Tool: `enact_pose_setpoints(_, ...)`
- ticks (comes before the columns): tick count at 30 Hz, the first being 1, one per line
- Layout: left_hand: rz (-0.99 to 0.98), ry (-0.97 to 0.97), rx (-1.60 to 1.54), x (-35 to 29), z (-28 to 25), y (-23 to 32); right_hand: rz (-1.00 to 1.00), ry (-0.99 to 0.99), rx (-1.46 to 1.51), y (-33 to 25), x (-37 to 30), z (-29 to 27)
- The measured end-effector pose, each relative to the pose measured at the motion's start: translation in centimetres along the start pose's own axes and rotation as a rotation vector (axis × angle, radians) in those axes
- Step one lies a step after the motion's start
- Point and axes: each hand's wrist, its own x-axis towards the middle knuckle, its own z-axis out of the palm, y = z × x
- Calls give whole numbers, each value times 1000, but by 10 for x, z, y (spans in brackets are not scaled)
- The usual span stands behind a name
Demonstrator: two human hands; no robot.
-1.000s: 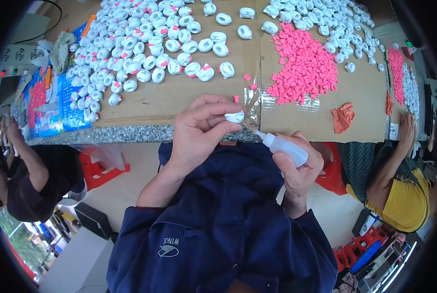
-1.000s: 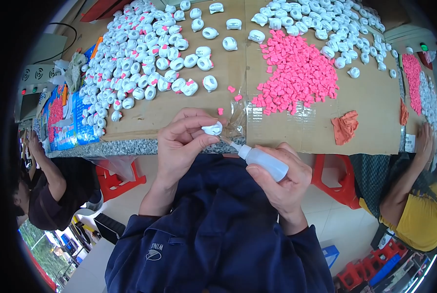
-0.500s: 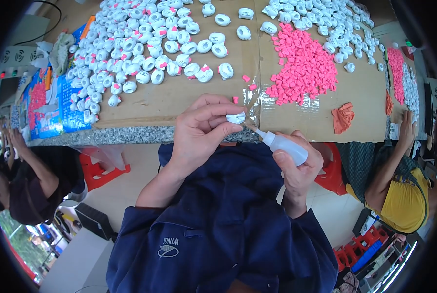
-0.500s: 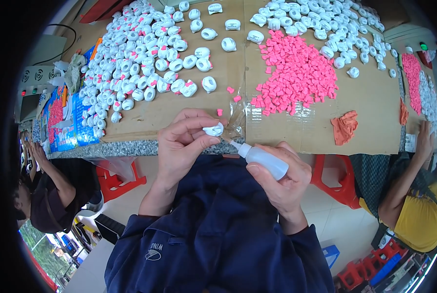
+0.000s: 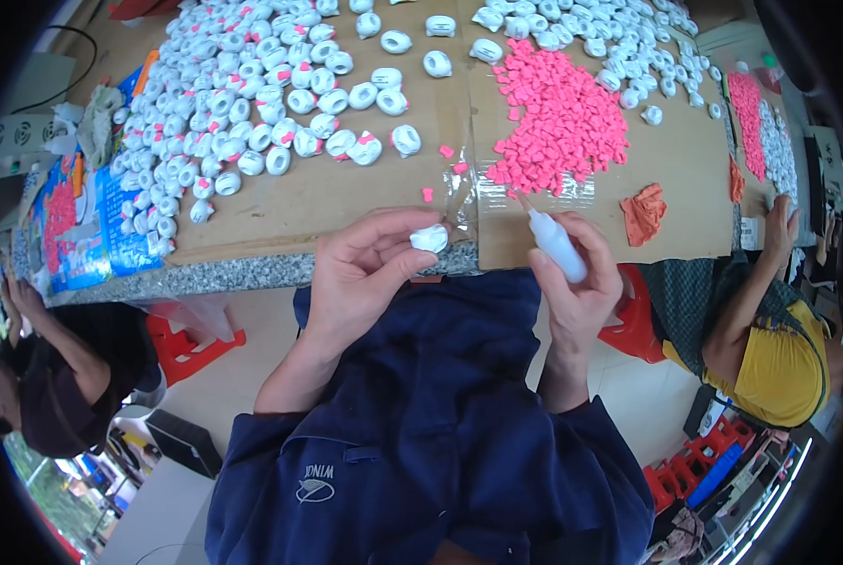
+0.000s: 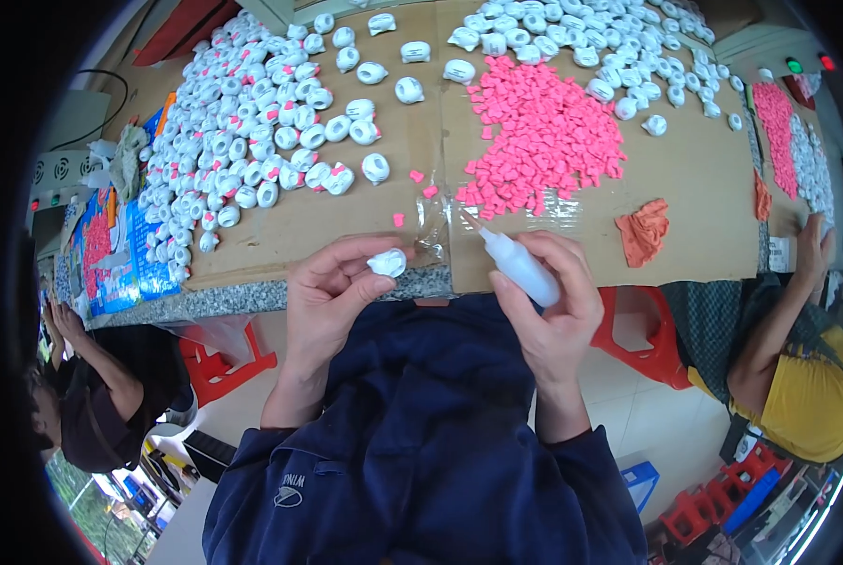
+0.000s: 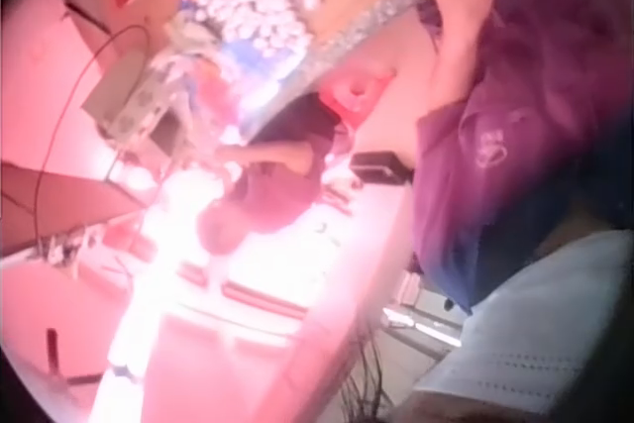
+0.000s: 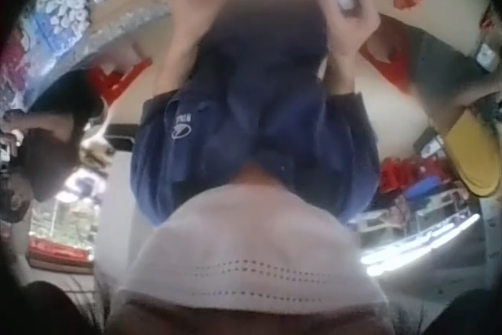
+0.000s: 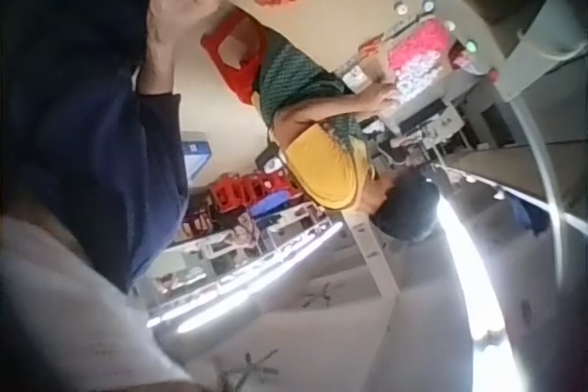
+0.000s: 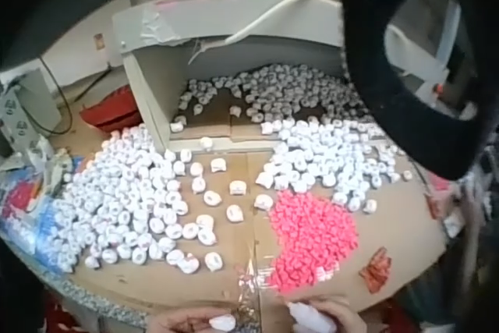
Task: Assembling small plastic toy components by applying glue from a bottle and joining parts.
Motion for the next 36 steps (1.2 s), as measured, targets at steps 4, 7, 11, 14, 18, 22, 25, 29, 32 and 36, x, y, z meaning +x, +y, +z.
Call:
enact_pose_setpoints(4, -60, -2, 10, -3, 3, -4, -24, -29, -71, 14, -2, 7)
enact_pose_setpoints(7, -6, -51, 64, -3, 5, -10, -56, -10, 14, 10, 2, 19)
enact_pose_setpoints(11, 0, -49, 69, -2, 5, -14, -38, -46, 55, 12, 2, 18)
enact_pose_setpoints(14, -8, -65, 64, -2, 5, -14, 6, 90, 4, 3, 0, 6)
enact_pose_setpoints(18, -8, -73, 57, -3, 7, -14, -115, 152, -640, 2, 22, -14)
enact_pose_setpoints(22, -25, -78, 54, -2, 9, -15, -136, 127, -799, 1, 34, -7)
enact_pose_setpoints(25, -39, -73, 19, -2, 11, -17, -171, 91, -849, 3, 33, -7)
enact_pose_setpoints(29, -21, -98, -4, 0, 14, -17, -20, 156, -459, -6, 11, -14)
enact_pose_setpoints(32, -38, -96, -7, -2, 16, -19, 154, -18, -64, -17, -12, -15)
enact_pose_setpoints(36, -101, -98, 17, -4, 22, -16, 264, -136, 98, -26, -25, 0)
